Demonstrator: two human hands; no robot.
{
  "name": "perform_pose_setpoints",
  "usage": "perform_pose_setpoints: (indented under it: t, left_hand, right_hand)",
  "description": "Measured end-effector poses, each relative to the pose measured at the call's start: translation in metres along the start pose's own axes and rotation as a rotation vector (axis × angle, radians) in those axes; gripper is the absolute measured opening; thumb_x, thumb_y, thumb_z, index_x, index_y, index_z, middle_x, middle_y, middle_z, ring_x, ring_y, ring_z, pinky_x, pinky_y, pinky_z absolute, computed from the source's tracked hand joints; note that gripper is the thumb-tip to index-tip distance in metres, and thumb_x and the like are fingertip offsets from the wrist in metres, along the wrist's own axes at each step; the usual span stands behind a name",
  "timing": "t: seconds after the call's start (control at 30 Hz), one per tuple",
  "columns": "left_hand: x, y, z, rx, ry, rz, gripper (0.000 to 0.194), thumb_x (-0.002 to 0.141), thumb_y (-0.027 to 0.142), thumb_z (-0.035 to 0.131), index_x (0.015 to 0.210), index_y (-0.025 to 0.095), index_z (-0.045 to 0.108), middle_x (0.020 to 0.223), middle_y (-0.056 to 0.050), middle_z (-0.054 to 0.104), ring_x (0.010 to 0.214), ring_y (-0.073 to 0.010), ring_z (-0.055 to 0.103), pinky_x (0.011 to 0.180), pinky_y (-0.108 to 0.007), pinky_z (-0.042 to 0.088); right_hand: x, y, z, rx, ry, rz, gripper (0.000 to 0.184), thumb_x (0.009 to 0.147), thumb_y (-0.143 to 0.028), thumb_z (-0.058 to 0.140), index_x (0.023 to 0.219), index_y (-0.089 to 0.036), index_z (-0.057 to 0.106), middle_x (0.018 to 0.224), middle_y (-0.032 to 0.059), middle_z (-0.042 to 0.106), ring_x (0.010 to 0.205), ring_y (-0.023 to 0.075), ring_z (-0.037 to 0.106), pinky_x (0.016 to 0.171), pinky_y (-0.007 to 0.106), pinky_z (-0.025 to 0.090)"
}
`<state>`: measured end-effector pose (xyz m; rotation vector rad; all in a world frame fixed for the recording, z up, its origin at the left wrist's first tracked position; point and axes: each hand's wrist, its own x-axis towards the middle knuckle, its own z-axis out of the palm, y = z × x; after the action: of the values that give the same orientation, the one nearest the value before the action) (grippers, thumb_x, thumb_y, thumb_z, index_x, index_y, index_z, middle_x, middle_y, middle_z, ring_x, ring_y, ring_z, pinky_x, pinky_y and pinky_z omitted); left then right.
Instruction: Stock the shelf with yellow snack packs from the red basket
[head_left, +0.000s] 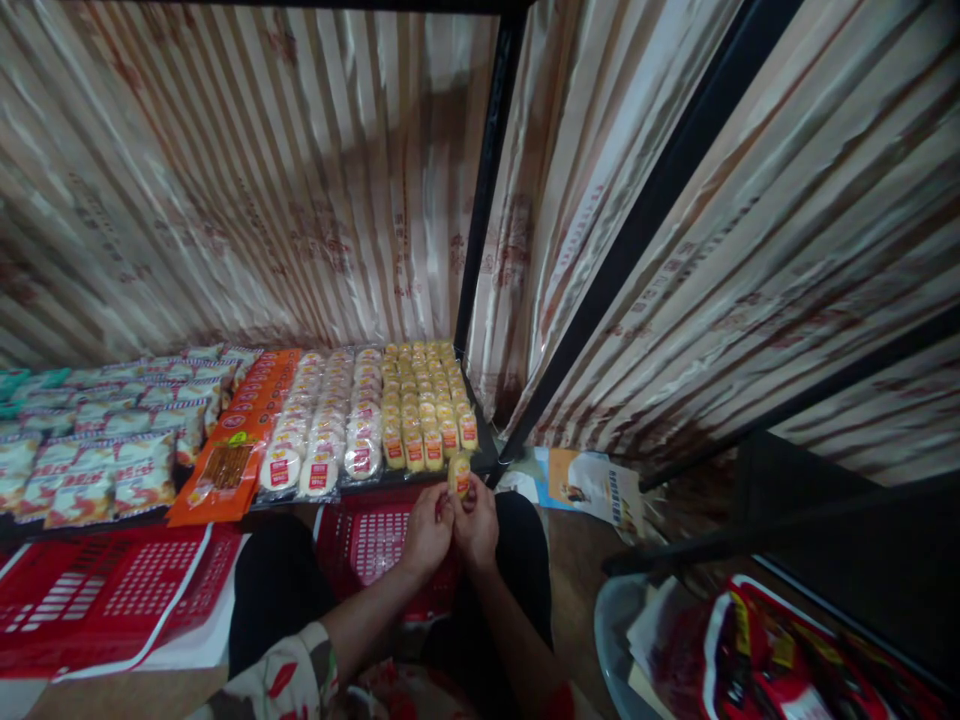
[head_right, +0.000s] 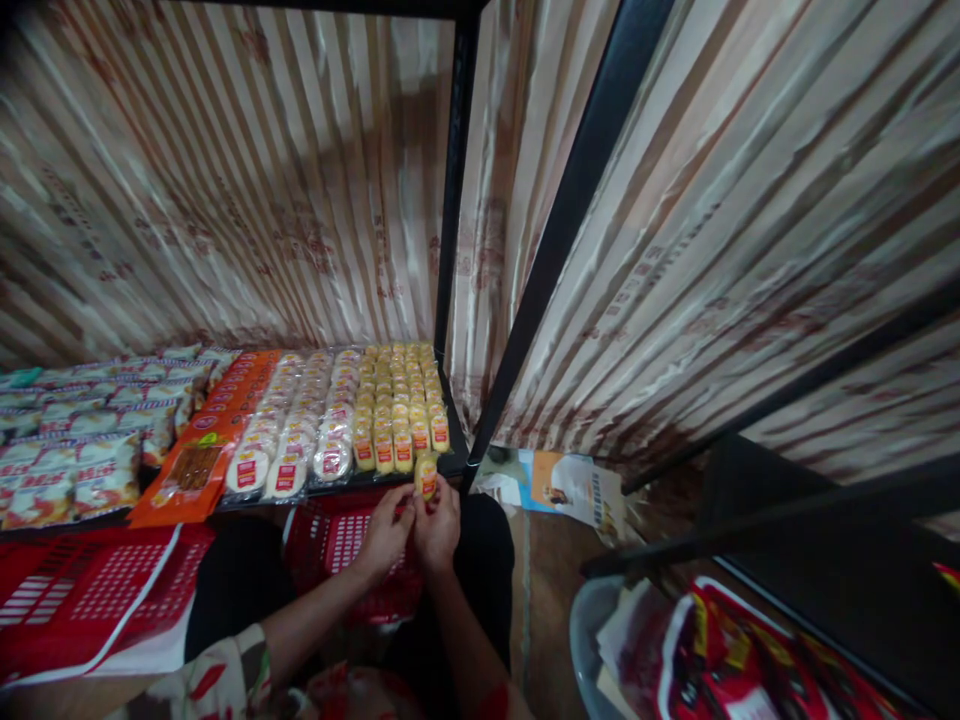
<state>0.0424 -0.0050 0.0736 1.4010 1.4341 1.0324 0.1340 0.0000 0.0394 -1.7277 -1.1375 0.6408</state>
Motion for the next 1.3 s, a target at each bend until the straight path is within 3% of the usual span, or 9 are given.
perform_pose_setpoints:
  t: [0.2,0.33,0.73,1.0,1.1,1.3]
  left_hand:
    - [0.013,0.009,0.004,0.04,0.008,0.046,0.035,0.074,0.01,0.048,0.106,0.015,0.061,0.116,-0.011,0.06,0.111,-0.0192,0.054,0.103,-0.033,0.037]
    - [0.018,0.009,0.004,0.047,0.014,0.076,0.033,0.073,0.008,0.048,0.101,0.018,0.062,0.112,-0.008,0.063,0.106,-0.0174,0.057,0.101,-0.035,0.04]
    - [0.023,-0.033,0.004,0.205,0.134,0.252,0.029,0.072,0.003,0.044,0.086,0.019,0.064,0.107,-0.009,0.065,0.105,-0.0194,0.06,0.096,-0.042,0.047]
    - [0.024,-0.034,-0.007,0.361,0.146,0.408,0.031,0.075,0.004,0.04,0.088,0.019,0.063,0.108,-0.008,0.064,0.102,-0.0184,0.061,0.092,-0.039,0.051]
    - [0.027,-0.029,-0.014,0.509,0.115,0.549,0.039,0.075,0.003,0.04,0.104,0.018,0.062,0.121,-0.009,0.059,0.117,-0.0207,0.052,0.099,-0.042,0.046]
    - [0.05,-0.027,-0.025,0.88,-0.032,0.877,0.054,0.083,0.008,0.037,0.135,0.017,0.041,0.146,-0.006,0.038,0.141,-0.0233,0.013,0.109,-0.046,0.031]
  right_hand:
    - [0.022,-0.001,0.006,-0.071,0.032,-0.078,0.05,0.079,-0.039,0.046,0.122,-0.014,0.051,0.107,0.0122,0.055,0.084,0.0205,0.06,0.073,0.032,0.051]
    - [0.032,0.0,0.01,-0.113,0.064,-0.126,0.047,0.08,-0.036,0.046,0.122,-0.015,0.051,0.108,0.0125,0.055,0.084,0.0203,0.059,0.072,0.033,0.05]
    - [0.047,0.008,0.022,-0.18,0.129,-0.255,0.044,0.083,-0.041,0.048,0.118,-0.016,0.054,0.103,0.0118,0.057,0.088,0.0221,0.057,0.079,0.038,0.049]
    - [0.052,0.009,0.024,-0.164,0.098,-0.269,0.046,0.083,-0.043,0.048,0.122,-0.018,0.052,0.102,0.0107,0.054,0.082,0.021,0.057,0.077,0.038,0.051]
    - [0.053,0.012,0.024,-0.161,0.088,-0.287,0.046,0.083,-0.042,0.049,0.123,-0.019,0.051,0.102,0.0108,0.053,0.086,0.0216,0.057,0.078,0.039,0.051]
    - [0.056,0.015,0.022,-0.197,0.079,-0.344,0.042,0.084,-0.032,0.045,0.123,-0.018,0.051,0.103,0.0109,0.053,0.092,0.0233,0.055,0.083,0.042,0.05]
